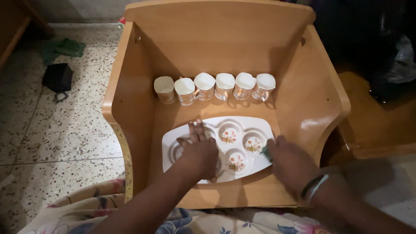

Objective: The person wipes the inside of a white plastic tray with multiple compartments using a green cloth. They systematically clean each compartment and the tray surface while several small cups are arranged on the wooden furniture behind the tray.

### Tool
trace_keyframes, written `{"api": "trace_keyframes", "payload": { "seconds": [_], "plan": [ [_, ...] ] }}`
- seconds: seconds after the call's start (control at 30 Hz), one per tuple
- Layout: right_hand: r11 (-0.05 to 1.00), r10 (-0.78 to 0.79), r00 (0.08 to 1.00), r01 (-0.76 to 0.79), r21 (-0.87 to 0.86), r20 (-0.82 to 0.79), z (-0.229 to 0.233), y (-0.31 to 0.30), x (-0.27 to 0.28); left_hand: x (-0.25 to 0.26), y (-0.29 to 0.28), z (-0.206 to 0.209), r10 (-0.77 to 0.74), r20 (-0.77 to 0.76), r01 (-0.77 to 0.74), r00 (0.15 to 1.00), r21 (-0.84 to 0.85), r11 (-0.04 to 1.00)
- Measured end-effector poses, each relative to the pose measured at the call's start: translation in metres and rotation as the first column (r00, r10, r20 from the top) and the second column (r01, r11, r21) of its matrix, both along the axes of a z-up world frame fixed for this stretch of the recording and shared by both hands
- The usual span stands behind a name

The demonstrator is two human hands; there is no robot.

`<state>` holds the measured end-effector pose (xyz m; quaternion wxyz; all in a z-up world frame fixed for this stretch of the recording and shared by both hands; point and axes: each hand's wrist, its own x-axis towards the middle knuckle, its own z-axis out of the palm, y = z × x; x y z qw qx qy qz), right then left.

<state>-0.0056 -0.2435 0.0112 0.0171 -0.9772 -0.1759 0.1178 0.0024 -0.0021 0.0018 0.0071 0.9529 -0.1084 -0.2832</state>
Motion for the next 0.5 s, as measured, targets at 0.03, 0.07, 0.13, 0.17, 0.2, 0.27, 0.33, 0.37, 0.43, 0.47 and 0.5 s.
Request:
{"api": "trace_keyframes", "payload": {
  "seconds": [0.03,0.07,0.13,0.17,0.2,0.27,0.33,0.37,0.43,0.47,0.5],
  "plan": [
    [0.991,0.089,0.995,-0.093,0.099,0.039,-0.004,0.003,-0.007,-0.001,0.000,0.000,0.003,-0.001,-0.003,1.000,-0.002,1.000],
    [0.963,0.173,0.981,-0.187,0.194,0.087,-0.008,0.009,-0.016,-0.001,-0.001,0.000,0.007,-0.002,-0.007,1.000,-0.004,1.000],
    [0.942,0.186,0.982,-0.180,0.281,0.006,-0.004,0.014,-0.020,0.000,-0.001,0.000,0.007,-0.007,-0.007,1.000,-0.005,1.000],
    [0.960,0.120,0.984,-0.081,0.269,-0.132,0.001,0.014,-0.019,0.000,-0.001,0.000,0.008,-0.011,-0.008,1.000,-0.005,1.000],
    [0.970,0.050,0.963,0.017,0.242,-0.267,0.004,0.014,-0.018,0.000,-0.001,-0.001,0.003,-0.004,-0.003,1.000,-0.007,1.000],
    [0.990,0.012,0.992,0.006,0.144,-0.124,0.006,0.010,-0.009,-0.002,0.001,-0.001,-0.005,0.011,0.005,1.000,-0.012,1.000],
    [0.995,0.025,0.999,-0.022,0.099,-0.028,0.000,0.006,-0.007,-0.001,0.003,-0.001,-0.016,0.011,0.016,1.000,-0.012,1.000],
    [0.993,0.050,0.999,-0.048,0.103,-0.008,-0.004,0.004,-0.009,-0.001,0.003,0.000,-0.021,0.012,0.021,1.000,-0.012,1.000],
    [0.956,0.189,0.977,-0.206,0.207,0.097,-0.014,0.007,-0.021,-0.001,0.004,0.001,-0.034,0.010,0.034,0.999,-0.001,0.999],
    [0.895,0.289,0.938,-0.337,0.294,0.194,-0.019,0.015,-0.030,-0.001,0.004,0.001,-0.041,0.009,0.041,0.999,0.005,0.999],
    [0.811,0.370,0.881,-0.461,0.359,0.295,-0.020,0.020,-0.036,-0.001,0.004,0.001,-0.043,0.005,0.043,0.999,0.016,0.999]
  ]
}}
